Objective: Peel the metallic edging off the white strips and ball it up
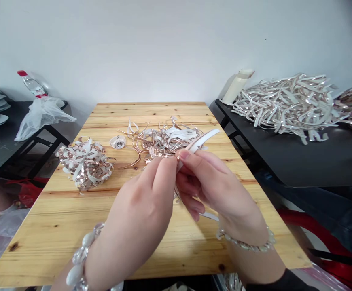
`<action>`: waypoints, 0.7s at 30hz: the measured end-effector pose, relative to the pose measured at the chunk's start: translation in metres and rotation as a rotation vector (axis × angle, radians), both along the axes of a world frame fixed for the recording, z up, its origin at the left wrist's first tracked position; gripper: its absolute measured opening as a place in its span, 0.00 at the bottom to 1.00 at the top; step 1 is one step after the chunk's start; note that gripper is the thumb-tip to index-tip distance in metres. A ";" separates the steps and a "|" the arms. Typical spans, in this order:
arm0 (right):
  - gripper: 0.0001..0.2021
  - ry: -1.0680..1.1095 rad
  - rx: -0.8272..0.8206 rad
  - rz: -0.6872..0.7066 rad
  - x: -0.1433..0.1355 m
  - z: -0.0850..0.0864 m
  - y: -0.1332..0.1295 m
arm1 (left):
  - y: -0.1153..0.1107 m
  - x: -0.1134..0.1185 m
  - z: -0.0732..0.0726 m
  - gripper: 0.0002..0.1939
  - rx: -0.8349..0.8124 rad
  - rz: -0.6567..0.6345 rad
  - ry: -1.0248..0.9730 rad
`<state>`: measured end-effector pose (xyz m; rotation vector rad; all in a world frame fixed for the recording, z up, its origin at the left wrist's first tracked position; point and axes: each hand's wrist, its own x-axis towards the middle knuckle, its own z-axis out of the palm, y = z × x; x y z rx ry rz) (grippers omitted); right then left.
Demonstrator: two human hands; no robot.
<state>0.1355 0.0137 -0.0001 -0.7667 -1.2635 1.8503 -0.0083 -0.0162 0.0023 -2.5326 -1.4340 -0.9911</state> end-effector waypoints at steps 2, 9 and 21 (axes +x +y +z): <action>0.27 -0.032 0.001 0.011 0.000 0.000 0.000 | 0.002 0.000 0.000 0.08 0.002 0.001 0.024; 0.26 -0.022 -0.030 0.017 -0.006 0.000 -0.003 | 0.006 -0.002 0.001 0.08 -0.038 0.035 -0.048; 0.22 0.066 0.047 -0.030 0.003 -0.001 0.007 | 0.014 -0.015 0.011 0.08 -0.247 -0.047 -0.347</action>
